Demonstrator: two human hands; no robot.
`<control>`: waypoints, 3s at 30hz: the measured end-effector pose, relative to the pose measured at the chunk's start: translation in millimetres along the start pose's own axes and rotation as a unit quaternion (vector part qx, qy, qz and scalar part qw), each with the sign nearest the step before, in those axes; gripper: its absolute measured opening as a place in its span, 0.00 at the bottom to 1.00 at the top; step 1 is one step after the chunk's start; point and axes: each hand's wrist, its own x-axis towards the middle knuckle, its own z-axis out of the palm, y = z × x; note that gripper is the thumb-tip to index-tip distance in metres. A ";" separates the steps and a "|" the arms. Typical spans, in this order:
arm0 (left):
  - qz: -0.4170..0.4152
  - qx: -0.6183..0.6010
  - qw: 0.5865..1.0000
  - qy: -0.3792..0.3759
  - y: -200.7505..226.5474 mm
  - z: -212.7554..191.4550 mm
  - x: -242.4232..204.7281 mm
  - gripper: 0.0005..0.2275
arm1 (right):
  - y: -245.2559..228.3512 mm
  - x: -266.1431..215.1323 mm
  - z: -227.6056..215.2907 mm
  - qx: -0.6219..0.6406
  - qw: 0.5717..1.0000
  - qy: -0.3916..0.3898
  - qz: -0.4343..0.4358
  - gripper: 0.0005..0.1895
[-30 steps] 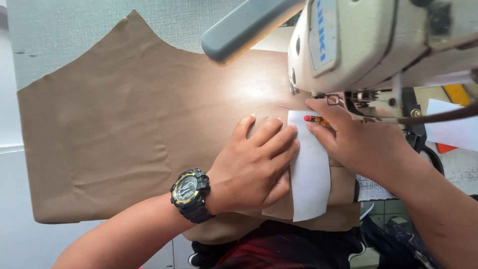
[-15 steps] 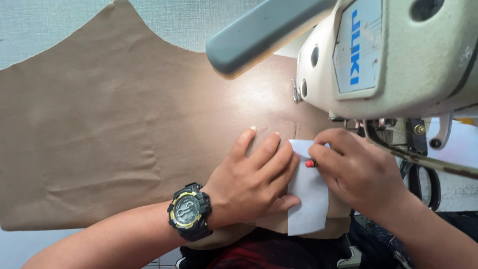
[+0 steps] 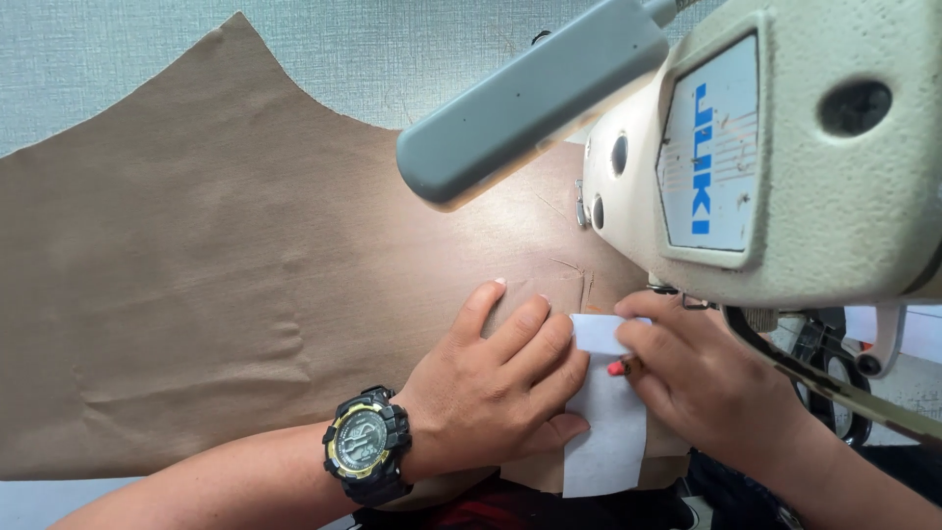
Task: Preparing fabric by cutting interfacing material, marking the fabric with a pencil, and trimming the pieces at a sewing workstation.
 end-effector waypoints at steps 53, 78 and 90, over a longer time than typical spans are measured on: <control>0.005 -0.031 0.999 -0.007 -0.1 3.1 -0.2 0.21 | 1.1 -0.6 -0.3 -0.165 0.985 0.016 0.054 0.24; 0.043 0.004 0.999 -0.011 2.9 3.3 -3.6 0.17 | 28.4 12.5 6.5 0.164 0.936 -0.100 0.296 0.06; 0.044 0.010 0.999 -0.021 4.2 4.7 -2.8 0.19 | 45.6 -5.2 27.5 0.265 0.903 -0.081 0.328 0.07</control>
